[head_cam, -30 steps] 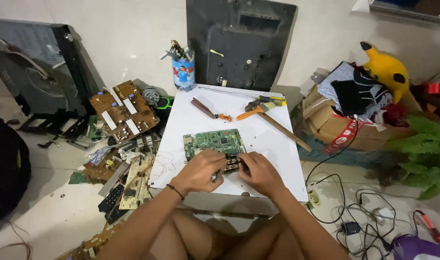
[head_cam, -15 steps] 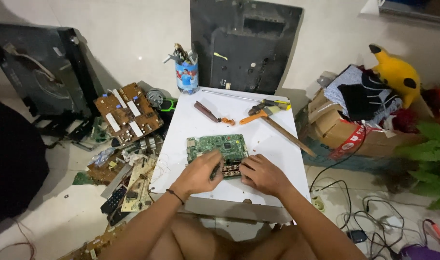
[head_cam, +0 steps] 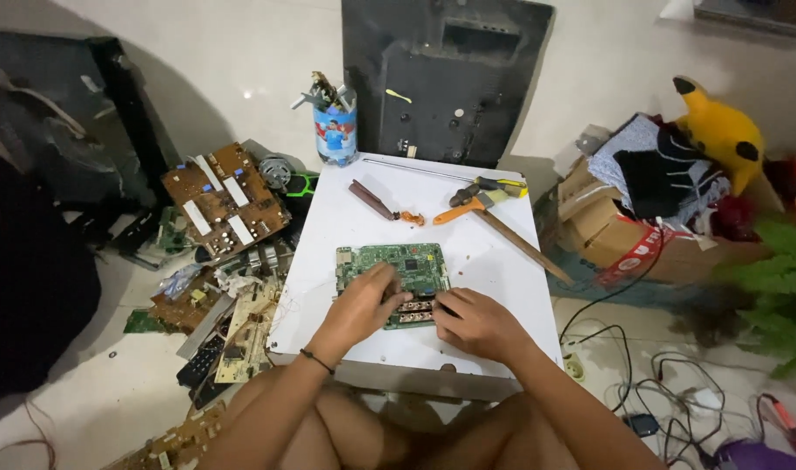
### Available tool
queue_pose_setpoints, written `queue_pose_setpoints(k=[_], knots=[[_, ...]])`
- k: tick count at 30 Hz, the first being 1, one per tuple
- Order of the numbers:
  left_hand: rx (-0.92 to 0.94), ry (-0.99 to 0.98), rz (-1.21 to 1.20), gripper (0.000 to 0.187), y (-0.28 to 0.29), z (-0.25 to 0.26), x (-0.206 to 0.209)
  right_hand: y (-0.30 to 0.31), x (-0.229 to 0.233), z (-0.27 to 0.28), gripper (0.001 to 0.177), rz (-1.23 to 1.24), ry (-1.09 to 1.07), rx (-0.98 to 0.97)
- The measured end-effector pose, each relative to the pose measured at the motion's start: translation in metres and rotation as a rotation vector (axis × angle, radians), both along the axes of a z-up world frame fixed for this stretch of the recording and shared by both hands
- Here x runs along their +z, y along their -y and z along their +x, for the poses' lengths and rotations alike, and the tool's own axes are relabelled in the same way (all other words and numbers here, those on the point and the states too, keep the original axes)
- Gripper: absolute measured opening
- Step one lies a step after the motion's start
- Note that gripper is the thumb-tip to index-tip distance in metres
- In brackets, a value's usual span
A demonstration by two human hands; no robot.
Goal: The person uses a small screwdriver to unscrew and remove a metal bracket from a green circuit board. They then use their fingers to detach a small black component from the board.
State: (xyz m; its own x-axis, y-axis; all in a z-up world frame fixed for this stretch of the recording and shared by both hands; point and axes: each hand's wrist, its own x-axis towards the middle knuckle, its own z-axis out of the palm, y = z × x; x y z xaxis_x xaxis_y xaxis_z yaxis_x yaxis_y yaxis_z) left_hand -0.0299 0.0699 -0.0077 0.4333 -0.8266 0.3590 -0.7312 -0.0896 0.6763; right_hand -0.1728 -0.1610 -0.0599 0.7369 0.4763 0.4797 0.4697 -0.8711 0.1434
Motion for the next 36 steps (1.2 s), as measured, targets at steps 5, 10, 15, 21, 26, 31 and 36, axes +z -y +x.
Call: queue_pose_setpoints(k=[5,10,15,21,26,31,36], knots=[[0.045,-0.042,0.025,0.015,0.003,-0.002,-0.001,-0.027,0.046,-0.006,0.015,0.087,0.040,-0.037],[0.038,-0.158,-0.010,0.017,0.009,0.007,0.001,-0.038,0.061,-0.007,0.013,0.236,-0.033,-0.157],[0.106,-0.072,0.042,0.018,0.011,0.005,0.008,-0.036,0.060,-0.005,0.021,0.324,-0.237,-0.233],[0.099,-0.174,0.022,0.016,0.010,0.004,0.018,-0.033,0.048,-0.004,0.017,0.297,-0.142,-0.176],[0.088,-0.205,-0.014,0.017,0.009,0.006,0.020,-0.037,0.056,-0.003,0.022,0.267,-0.065,-0.151],[0.105,-0.188,0.001,0.016,0.008,0.003,0.017,-0.027,0.057,0.002,0.022,0.282,-0.124,-0.091],[0.118,-0.158,-0.002,0.018,0.007,0.003,0.015,-0.012,0.047,0.010,0.024,0.013,0.011,0.040]])
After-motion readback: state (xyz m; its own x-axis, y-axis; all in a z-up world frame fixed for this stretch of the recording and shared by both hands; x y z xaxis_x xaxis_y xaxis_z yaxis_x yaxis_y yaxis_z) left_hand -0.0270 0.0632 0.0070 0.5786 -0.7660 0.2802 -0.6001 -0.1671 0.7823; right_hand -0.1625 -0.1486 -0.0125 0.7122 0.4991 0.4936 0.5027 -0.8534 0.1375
